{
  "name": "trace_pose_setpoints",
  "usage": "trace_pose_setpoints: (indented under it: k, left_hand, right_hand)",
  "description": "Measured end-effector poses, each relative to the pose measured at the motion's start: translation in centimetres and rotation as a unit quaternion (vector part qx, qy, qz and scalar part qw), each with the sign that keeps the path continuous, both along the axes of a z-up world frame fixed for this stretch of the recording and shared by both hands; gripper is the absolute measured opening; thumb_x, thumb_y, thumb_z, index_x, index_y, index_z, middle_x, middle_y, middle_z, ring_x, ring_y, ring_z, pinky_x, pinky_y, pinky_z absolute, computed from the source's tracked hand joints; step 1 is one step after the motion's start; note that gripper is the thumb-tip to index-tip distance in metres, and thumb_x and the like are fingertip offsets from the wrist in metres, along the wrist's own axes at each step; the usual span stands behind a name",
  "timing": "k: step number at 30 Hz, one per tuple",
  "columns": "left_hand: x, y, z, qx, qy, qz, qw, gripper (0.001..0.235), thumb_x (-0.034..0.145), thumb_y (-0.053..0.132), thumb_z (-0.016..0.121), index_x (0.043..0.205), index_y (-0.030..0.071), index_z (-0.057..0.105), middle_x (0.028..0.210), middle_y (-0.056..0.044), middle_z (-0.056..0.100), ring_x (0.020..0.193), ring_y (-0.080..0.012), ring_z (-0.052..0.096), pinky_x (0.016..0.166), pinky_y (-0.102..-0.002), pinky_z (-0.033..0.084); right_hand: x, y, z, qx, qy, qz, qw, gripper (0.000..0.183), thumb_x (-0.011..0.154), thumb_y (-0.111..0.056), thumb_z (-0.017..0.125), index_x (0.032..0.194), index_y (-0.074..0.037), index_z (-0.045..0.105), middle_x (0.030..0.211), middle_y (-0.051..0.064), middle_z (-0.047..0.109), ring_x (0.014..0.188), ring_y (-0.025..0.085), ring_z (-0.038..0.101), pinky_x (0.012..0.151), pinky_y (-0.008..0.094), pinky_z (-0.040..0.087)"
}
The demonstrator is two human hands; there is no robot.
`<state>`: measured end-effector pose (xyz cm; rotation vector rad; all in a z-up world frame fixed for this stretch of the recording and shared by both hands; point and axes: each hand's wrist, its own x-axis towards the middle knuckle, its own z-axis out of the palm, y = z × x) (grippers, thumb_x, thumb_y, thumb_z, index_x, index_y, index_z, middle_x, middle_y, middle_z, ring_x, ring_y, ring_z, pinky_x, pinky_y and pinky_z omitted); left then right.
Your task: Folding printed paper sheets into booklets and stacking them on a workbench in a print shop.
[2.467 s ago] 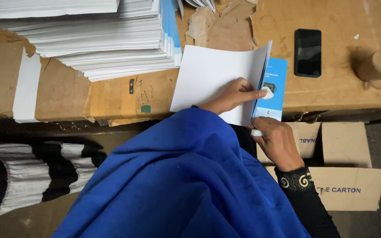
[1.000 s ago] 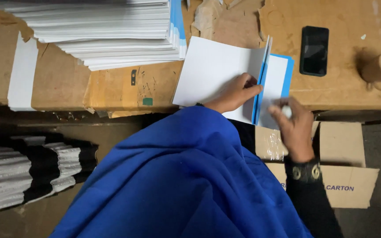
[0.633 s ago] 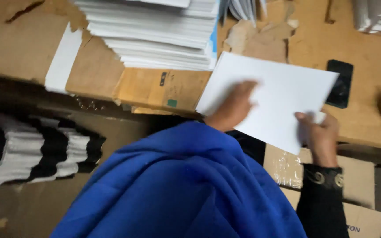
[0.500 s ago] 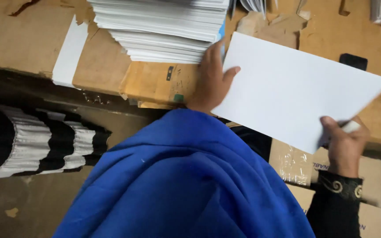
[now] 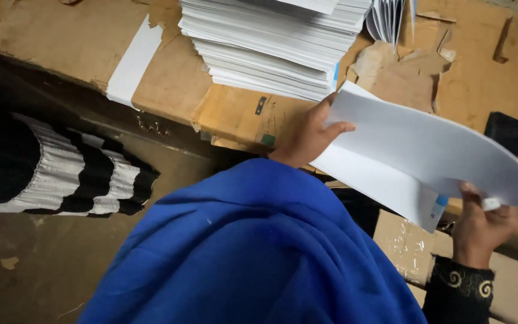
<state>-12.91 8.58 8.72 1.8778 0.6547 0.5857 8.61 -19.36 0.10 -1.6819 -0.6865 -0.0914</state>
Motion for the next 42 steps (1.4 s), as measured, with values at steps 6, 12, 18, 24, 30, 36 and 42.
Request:
trace_pose_setpoints:
  k: [6,12,18,24,30,36,42]
  left_hand:
    - [1.8,0.3,-4.4,0.084,-0.095,0.033,0.991,0.045,0.093,0.034,0.055,0.128,0.007,0.05,0.109,-0.013,0.069,0.099,-0.0294,0.067,0.084,-0.037,0.052]
    - [2.0,-1.8,-7.7,0.167,-0.046,0.0,0.985,0.029,0.092,0.028,0.058,0.109,0.005,0.056,0.079,-0.019,0.067,0.073,-0.039,0.064,0.061,-0.046,0.044]
    - [-0.1,-6.7,0.2,0.108,-0.182,-0.122,0.97,0.039,0.088,0.03,0.07,0.115,0.005,0.057,0.089,-0.013,0.068,0.085,-0.0317,0.07,0.073,-0.041,0.056]
    - [-0.3,-5.0,-2.5,-0.004,-0.119,-0.007,0.993,0.028,0.098,0.026,0.054,0.093,-0.001,0.051,0.069,-0.018,0.059,0.061,-0.0309,0.062,0.057,-0.046,0.046]
    - [0.0,-1.7,-4.5,-0.341,-0.242,-0.181,0.89,0.046,0.091,0.019,0.058,0.132,0.0,0.047,0.128,-0.019,0.059,0.115,-0.0289,0.06,0.096,-0.042,0.052]
    - [-0.5,-1.8,-5.3,-0.532,-0.113,-0.371,0.752,0.057,0.092,0.017,0.063,0.14,-0.006,0.042,0.128,-0.023,0.058,0.113,-0.0332,0.061,0.097,-0.044,0.052]
    - [-0.6,1.0,-3.9,-0.077,0.057,-0.107,0.99,0.055,0.088,0.053,0.046,0.13,0.019,0.058,0.141,0.0,0.055,0.125,-0.0188,0.055,0.102,-0.036,0.039]
  right_hand:
    - [0.0,0.7,-1.2,-0.123,-0.118,-0.015,0.985,0.018,0.104,0.001,0.078,0.107,0.008,0.061,0.109,0.022,0.065,0.102,0.027,0.059,0.087,0.043,0.049]
    - [-4.1,2.1,2.2,-0.247,-0.183,0.017,0.951,0.029,0.101,-0.02,0.064,0.109,0.006,0.053,0.092,0.026,0.061,0.084,0.041,0.06,0.071,0.048,0.043]
    - [-12.7,8.8,9.2,-0.11,-0.203,0.149,0.962,0.065,0.07,-0.005,0.071,0.132,0.002,0.056,0.113,0.026,0.056,0.088,0.045,0.061,0.066,0.048,0.053]
    - [-13.3,8.3,10.5,-0.136,-0.156,0.258,0.944,0.063,0.069,-0.003,0.067,0.131,-0.005,0.059,0.129,0.024,0.056,0.116,0.045,0.057,0.095,0.049,0.047]
    - [-9.9,4.2,13.5,-0.117,-0.32,0.191,0.921,0.041,0.079,0.013,0.05,0.115,0.001,0.066,0.12,0.017,0.067,0.103,0.032,0.058,0.096,0.043,0.042]
    - [-10.1,4.8,14.6,-0.175,-0.357,0.237,0.886,0.036,0.097,-0.027,0.053,0.12,-0.003,0.064,0.13,0.016,0.063,0.124,0.038,0.054,0.108,0.045,0.038]
    - [-10.1,4.1,14.2,-0.263,-0.434,0.122,0.853,0.038,0.083,-0.008,0.083,0.12,-0.011,0.074,0.105,0.009,0.071,0.093,0.03,0.063,0.077,0.039,0.047]
